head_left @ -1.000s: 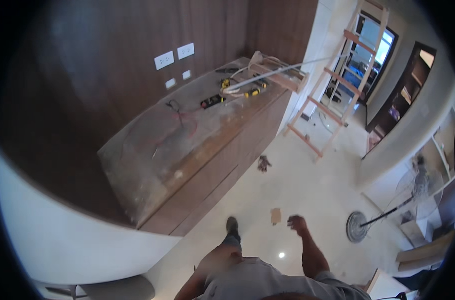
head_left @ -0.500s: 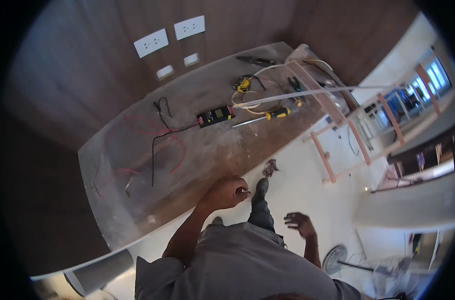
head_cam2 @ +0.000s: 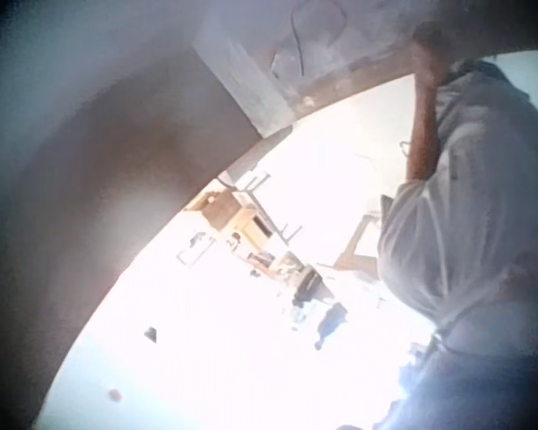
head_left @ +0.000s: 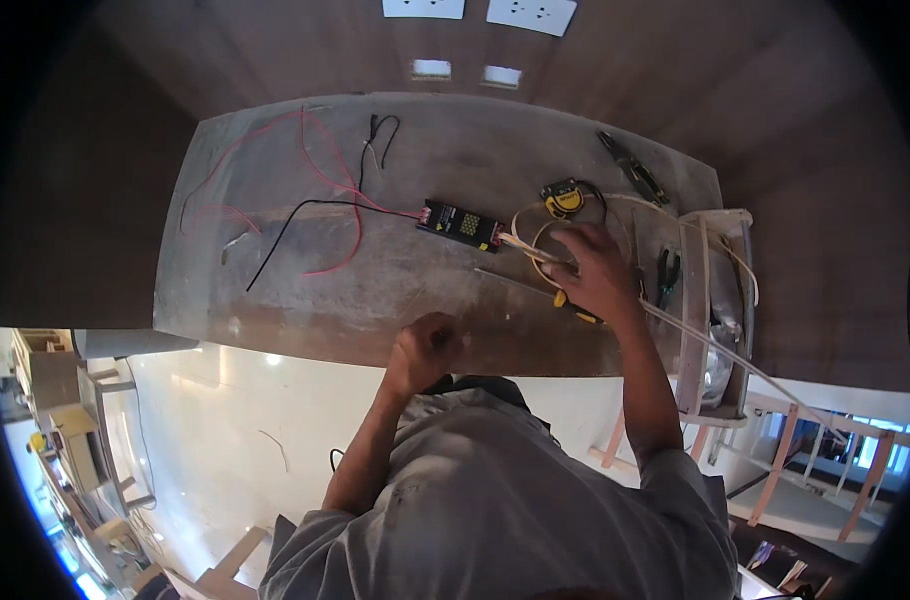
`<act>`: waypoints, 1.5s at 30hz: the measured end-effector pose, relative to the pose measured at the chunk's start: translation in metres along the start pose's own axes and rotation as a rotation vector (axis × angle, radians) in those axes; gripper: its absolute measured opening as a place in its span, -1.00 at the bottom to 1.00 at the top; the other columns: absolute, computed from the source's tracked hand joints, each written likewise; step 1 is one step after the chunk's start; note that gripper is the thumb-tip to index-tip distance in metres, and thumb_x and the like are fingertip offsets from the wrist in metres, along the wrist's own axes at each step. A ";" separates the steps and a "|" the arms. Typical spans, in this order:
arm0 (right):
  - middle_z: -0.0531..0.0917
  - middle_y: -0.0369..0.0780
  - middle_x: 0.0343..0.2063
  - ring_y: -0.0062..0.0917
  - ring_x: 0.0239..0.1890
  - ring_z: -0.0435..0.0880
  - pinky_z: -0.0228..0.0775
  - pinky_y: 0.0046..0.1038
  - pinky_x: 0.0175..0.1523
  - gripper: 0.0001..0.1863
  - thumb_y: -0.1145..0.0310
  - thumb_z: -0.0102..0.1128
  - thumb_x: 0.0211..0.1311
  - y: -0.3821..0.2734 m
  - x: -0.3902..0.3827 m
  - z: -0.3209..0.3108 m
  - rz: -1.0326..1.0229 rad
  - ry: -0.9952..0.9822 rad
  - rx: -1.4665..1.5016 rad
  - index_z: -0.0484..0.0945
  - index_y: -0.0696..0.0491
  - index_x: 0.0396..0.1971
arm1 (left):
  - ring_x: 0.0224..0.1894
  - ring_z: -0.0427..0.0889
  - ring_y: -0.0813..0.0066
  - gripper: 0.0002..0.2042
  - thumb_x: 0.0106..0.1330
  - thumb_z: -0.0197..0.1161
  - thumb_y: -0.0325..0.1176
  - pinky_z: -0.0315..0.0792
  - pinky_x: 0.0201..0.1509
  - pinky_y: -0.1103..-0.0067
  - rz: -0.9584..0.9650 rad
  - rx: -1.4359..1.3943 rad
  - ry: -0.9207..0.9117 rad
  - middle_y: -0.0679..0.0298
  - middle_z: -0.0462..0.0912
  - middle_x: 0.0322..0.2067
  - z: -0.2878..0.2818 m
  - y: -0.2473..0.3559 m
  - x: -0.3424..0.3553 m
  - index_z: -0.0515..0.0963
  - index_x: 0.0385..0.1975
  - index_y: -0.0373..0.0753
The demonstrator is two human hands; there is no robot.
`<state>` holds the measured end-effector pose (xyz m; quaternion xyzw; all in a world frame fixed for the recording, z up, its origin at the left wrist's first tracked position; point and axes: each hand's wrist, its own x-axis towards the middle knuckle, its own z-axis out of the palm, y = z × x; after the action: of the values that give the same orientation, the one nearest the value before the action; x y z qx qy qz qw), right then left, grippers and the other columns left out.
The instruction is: The person connects wires to a small electronic device using a screwdriver and pliers, then tests the wire length by pulling it across the room.
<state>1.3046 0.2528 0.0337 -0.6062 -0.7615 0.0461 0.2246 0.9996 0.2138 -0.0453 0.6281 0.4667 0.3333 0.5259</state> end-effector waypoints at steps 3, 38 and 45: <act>0.57 -0.13 0.07 -0.17 0.22 0.48 0.31 -0.14 0.30 -0.40 0.11 0.51 0.05 0.000 0.022 0.019 -0.001 -0.188 -0.012 0.57 0.06 0.07 | -0.36 0.71 0.47 -0.82 0.25 0.36 -0.36 0.55 -0.25 0.51 -0.194 -0.017 0.066 0.10 0.71 -0.42 -0.001 0.001 0.023 0.66 -0.23 -0.32; 0.72 -0.04 -0.14 -0.43 -0.19 0.75 0.57 -0.47 -0.17 -0.58 0.27 0.34 0.35 -0.041 0.053 -0.025 0.140 -0.367 0.617 0.56 0.22 0.08 | 0.15 0.64 0.07 -0.70 0.56 0.07 -0.29 0.62 0.16 0.02 0.057 -1.574 0.289 0.08 0.60 0.10 0.041 0.024 0.102 0.37 0.18 -0.23; 0.73 -0.14 -0.31 -0.54 -0.29 0.72 0.52 -0.47 -0.20 -0.75 0.34 0.28 0.39 -0.059 0.062 -0.041 -0.006 -0.406 0.560 0.63 0.17 -0.05 | 0.16 0.64 0.06 -0.62 0.56 0.06 -0.21 0.66 0.13 0.10 0.138 -1.501 0.347 -0.06 0.53 0.20 0.033 0.056 0.085 0.36 0.22 -0.33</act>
<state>1.2575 0.2872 0.1083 -0.4975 -0.7502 0.3721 0.2264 1.0720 0.2817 -0.0041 0.0698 0.1514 0.6862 0.7081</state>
